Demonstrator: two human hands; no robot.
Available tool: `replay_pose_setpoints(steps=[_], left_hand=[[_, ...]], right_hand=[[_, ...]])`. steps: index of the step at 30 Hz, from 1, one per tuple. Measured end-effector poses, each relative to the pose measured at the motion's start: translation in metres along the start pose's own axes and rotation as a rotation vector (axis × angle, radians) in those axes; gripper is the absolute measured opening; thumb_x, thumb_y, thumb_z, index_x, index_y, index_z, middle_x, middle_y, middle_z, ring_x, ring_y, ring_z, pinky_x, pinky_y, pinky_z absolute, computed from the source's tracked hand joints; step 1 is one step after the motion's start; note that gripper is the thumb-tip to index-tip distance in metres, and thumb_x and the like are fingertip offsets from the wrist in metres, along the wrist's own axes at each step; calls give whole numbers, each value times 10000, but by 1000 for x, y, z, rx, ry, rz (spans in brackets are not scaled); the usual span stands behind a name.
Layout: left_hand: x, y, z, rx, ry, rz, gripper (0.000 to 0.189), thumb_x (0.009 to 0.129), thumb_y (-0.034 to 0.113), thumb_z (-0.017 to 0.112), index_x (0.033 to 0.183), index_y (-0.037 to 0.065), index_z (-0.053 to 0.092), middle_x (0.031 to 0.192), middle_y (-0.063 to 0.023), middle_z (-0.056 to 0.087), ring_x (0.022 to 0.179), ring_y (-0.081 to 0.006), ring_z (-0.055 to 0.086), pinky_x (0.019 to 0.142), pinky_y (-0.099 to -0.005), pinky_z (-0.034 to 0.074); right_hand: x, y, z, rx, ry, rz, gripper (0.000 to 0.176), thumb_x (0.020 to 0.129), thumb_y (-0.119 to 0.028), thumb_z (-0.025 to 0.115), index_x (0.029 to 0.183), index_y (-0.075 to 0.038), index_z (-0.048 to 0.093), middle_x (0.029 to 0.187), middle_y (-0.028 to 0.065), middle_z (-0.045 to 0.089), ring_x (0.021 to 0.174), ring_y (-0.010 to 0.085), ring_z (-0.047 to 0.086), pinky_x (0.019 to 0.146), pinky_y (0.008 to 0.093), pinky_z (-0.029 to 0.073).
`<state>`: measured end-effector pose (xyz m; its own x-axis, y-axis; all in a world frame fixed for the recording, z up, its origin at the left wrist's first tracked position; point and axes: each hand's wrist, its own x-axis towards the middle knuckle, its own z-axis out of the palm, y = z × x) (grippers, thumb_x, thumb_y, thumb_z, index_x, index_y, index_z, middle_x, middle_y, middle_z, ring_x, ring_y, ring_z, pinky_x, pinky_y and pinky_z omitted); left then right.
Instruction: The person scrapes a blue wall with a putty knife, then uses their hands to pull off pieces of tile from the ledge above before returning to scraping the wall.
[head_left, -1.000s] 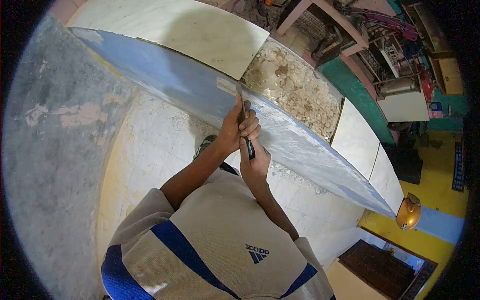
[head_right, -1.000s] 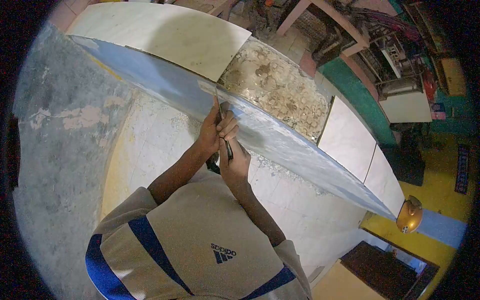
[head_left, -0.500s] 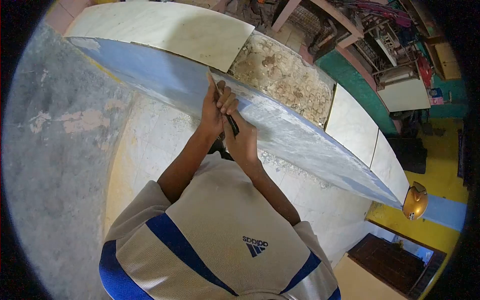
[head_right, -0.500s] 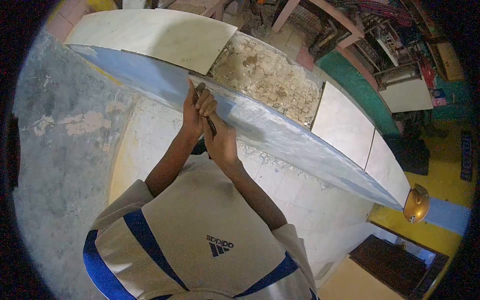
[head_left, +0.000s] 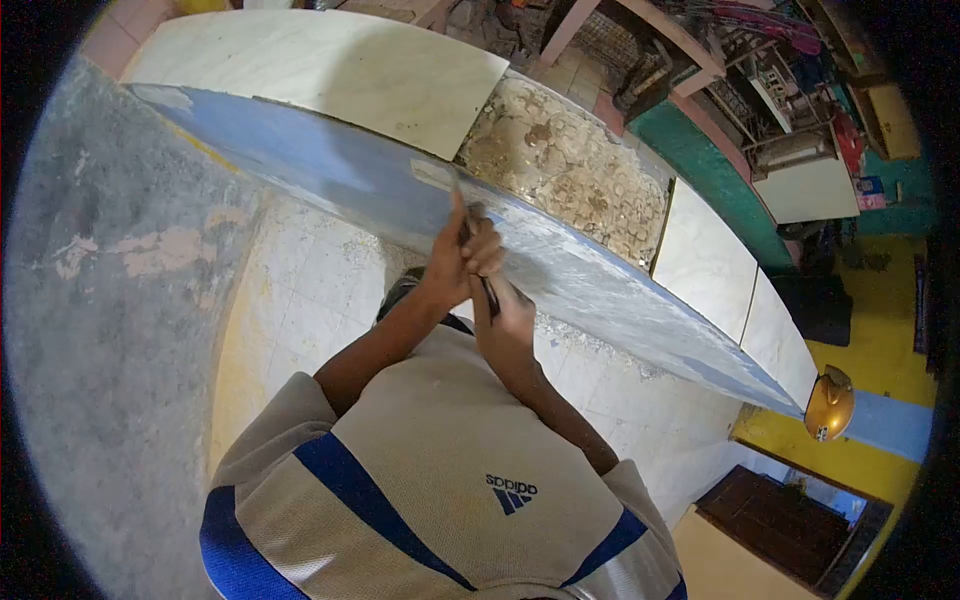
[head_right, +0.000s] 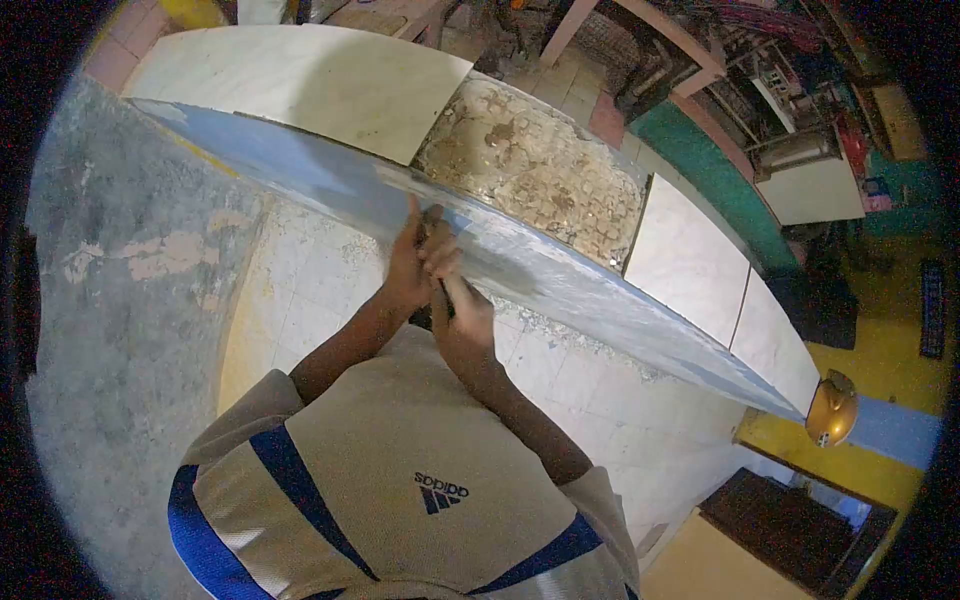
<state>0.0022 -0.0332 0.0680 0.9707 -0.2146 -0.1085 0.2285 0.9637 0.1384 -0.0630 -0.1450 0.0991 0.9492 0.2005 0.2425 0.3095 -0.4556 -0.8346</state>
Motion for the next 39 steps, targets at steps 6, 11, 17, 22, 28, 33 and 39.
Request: replay_pose_setpoints(steps=[6,11,17,22,28,33,39], left_hand=[[-4,-1,-15,26,-132,-40,451,1027,512,349,825,140,503,505,33,303,430,-99,322,452,-257,362],[-2,-15,2,2,-84,-31,457,1030,510,342,832,128,498,506,34,297,433,-99,318,450,-256,358],[0,-23,15,71,26,38,448,1027,521,355,792,148,435,504,38,286,435,-96,309,456,-259,354],[5,-7,10,69,25,141,493,1016,528,397,703,147,404,525,36,286,451,-88,291,458,-248,329],[-2,-22,22,97,19,81,452,1017,499,426,765,127,463,541,38,300,442,-89,269,438,-244,327],[8,-2,-1,-92,-69,120,425,1015,487,442,803,123,490,527,34,324,431,-85,325,430,-229,355],[0,-6,3,55,-10,54,438,1035,471,389,785,126,492,494,37,321,401,-78,326,392,-229,351]], right_hand=[[-2,0,5,-25,2,42,145,908,-3,615,1048,34,604,807,245,644,710,394,668,604,409,507],[-5,2,-6,5,28,154,141,923,-52,620,1046,16,605,732,243,592,630,292,645,573,329,470],[-3,1,-19,-56,21,105,146,939,-54,594,1059,25,620,754,219,622,625,215,615,599,312,475],[15,-10,-12,10,37,-40,222,896,-24,609,1114,12,624,918,231,676,906,406,673,737,379,533],[-4,-4,-22,42,63,25,249,895,-41,613,1139,11,616,889,298,622,917,487,574,726,391,527],[15,-10,-7,27,10,45,232,913,-71,600,1127,18,617,861,309,615,872,479,611,693,405,523],[1,-5,-1,-6,47,51,213,919,-84,601,1103,21,620,824,296,620,806,456,645,659,402,515]])
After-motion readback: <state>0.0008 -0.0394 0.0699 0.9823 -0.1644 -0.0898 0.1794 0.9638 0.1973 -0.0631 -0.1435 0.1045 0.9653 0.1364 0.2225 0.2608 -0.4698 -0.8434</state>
